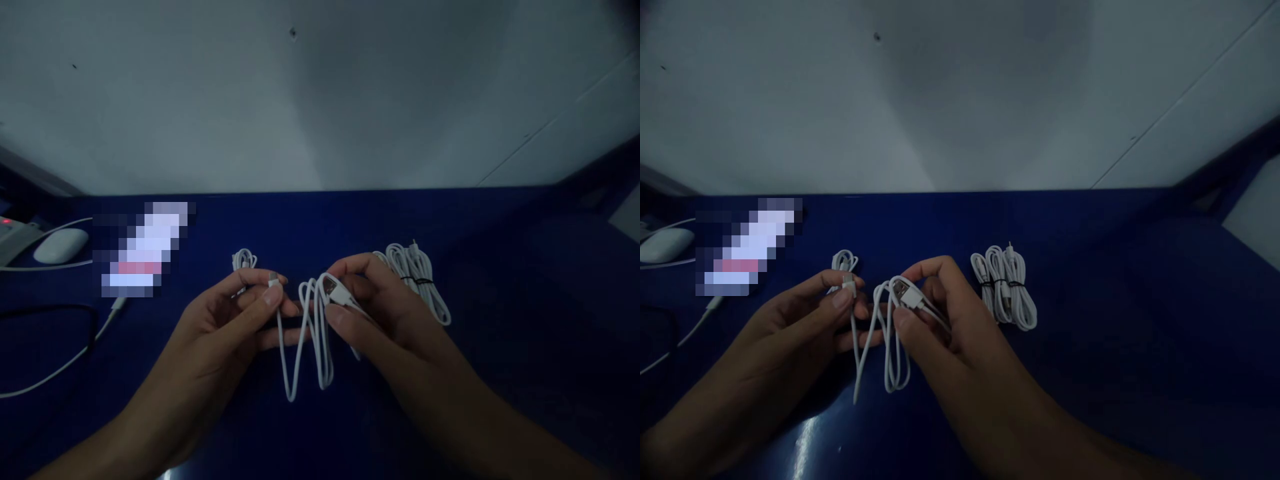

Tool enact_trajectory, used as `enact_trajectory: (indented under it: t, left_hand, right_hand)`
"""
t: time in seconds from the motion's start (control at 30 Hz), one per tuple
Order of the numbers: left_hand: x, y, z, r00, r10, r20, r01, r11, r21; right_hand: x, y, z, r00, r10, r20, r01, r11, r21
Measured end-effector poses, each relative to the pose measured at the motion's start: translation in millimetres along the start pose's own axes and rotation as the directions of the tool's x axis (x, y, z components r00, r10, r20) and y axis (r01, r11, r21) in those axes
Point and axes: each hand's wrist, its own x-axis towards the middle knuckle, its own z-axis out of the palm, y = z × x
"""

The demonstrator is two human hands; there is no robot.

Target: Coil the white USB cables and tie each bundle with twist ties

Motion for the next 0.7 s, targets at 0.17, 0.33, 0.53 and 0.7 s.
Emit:
enact_trajectory:
  t: [0.17, 0.33, 0.53, 0.7]
  left_hand:
    - [0.1, -1.8, -1.3, 1.0, 0.001, -0.006, -0.001, 1.0, 0.002]
    - [0.3, 1.2, 3.7, 1.0, -0.004, 0.004, 0.004, 1.0, -0.014]
    - [1.0, 2.3, 6.6, 0.999, -0.033, 0.026, 0.034, 0.999, -0.021]
    - [-0.5, 1.0, 3.0, 0.997, -0.068, 0.025, 0.068, 0.998, -0.004]
  right_hand:
    - [4.6, 5.9, 0.5, 0.993, -0.104, -0.055, 0.09, 0.972, -0.219]
    - [5.9, 6.0, 0.9, 0.991, -0.12, -0.053, 0.095, 0.934, -0.345]
    - [3.1, 6.3, 4.3, 0.99, -0.127, -0.056, 0.108, 0.958, -0.266]
    - [-1.6, 7.8, 3.2, 0.99, -0.117, -0.082, 0.106, 0.986, -0.126]
